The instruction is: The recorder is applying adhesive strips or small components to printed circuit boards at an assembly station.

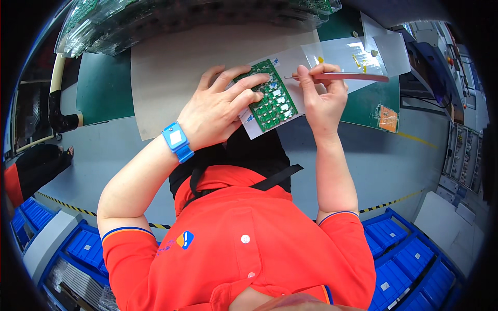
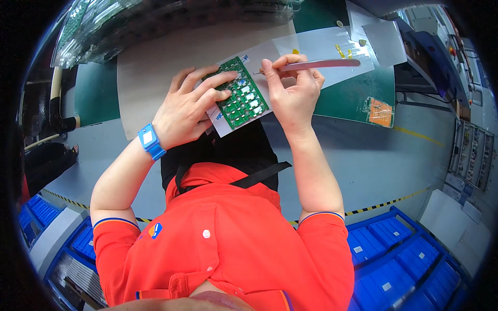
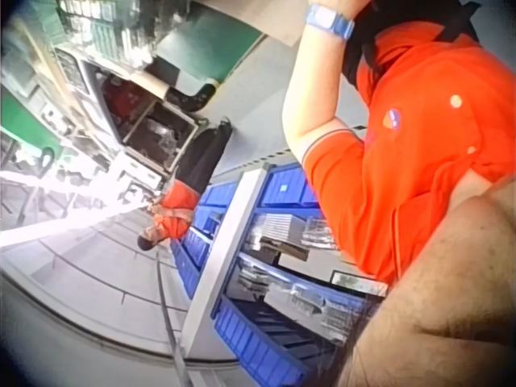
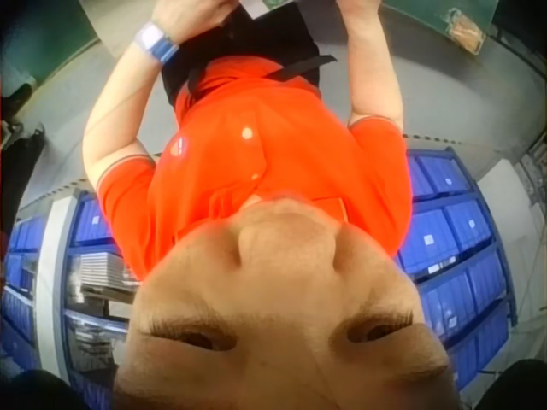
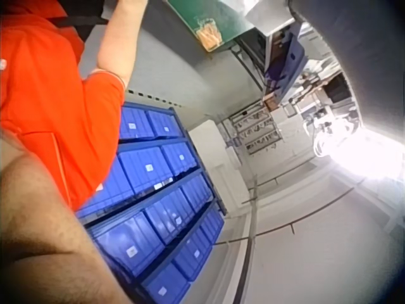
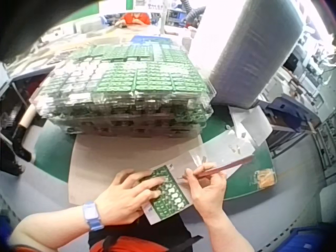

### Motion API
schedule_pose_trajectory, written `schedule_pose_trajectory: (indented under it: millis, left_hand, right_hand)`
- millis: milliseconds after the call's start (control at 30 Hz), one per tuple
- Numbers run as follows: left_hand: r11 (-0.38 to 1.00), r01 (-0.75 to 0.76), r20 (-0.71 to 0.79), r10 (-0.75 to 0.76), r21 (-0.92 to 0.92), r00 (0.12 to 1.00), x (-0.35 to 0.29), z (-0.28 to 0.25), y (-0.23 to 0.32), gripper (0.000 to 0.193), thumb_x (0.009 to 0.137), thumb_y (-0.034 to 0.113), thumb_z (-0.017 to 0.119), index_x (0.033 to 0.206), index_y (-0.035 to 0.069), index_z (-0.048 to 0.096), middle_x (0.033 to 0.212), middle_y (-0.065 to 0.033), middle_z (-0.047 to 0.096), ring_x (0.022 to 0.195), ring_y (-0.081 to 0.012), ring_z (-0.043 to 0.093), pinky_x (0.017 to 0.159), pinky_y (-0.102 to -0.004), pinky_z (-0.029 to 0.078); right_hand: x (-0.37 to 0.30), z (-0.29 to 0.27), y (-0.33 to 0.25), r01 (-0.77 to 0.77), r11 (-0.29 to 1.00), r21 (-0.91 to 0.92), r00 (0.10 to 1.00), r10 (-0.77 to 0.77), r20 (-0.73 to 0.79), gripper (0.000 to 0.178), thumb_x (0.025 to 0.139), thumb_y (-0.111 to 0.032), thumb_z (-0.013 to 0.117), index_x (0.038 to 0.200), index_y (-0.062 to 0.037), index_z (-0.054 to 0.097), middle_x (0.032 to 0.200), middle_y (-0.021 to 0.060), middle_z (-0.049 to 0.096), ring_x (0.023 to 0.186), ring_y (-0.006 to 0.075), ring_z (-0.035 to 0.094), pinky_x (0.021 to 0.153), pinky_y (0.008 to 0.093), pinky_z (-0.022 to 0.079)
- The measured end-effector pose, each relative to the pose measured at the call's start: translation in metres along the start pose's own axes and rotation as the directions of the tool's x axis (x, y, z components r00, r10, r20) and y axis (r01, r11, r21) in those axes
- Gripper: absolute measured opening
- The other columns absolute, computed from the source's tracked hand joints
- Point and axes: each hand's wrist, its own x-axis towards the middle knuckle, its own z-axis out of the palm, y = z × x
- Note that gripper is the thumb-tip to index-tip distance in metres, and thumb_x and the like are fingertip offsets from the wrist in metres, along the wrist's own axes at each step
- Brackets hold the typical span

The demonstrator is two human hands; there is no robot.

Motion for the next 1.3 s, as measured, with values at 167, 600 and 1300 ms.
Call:
schedule_pose_trajectory:
  millis: [167,600,1300]
  left_hand:
    - [1.000,-0.009,-0.013,0.008,-0.021,1.000,0.000,-0.001,0.000,0.048,0.070,0.007,0.074,0.113,0.014,0.054,0.145,-0.0014,0.041,0.133,-0.0277,0.038,0.110,-0.0492,0.028]
    - [0.996,0.054,-0.086,-0.060,-0.071,0.994,-0.001,0.002,0.001,0.040,0.072,0.009,0.073,0.109,0.017,0.059,0.138,-0.0116,0.040,0.131,-0.0331,0.037,0.110,-0.0477,0.030]
    - [0.997,0.036,-0.100,-0.043,-0.070,0.994,0.001,0.003,0.001,0.039,0.072,0.008,0.070,0.109,0.016,0.059,0.140,-0.0103,0.041,0.131,-0.0309,0.039,0.109,-0.0477,0.030]
  right_hand:
    - [0.009,-0.006,-0.016,-0.055,0.961,0.271,0.986,0.095,-0.138,0.018,0.091,-0.010,0.068,0.092,-0.0075,0.050,0.083,0.0091,0.068,0.066,0.0091,0.061,0.064,0.0204,0.047]
    - [0.007,0.036,-0.013,-0.263,0.903,0.340,0.963,0.266,0.041,0.021,0.088,-0.008,0.071,0.092,-0.0050,0.050,0.082,0.0082,0.068,0.076,0.0118,0.067,0.066,0.0203,0.053]
    - [0.007,0.038,-0.008,-0.235,0.940,0.248,0.971,0.235,0.033,0.020,0.088,-0.006,0.070,0.093,-0.0037,0.050,0.082,0.0094,0.068,0.076,0.0128,0.068,0.069,0.0209,0.053]
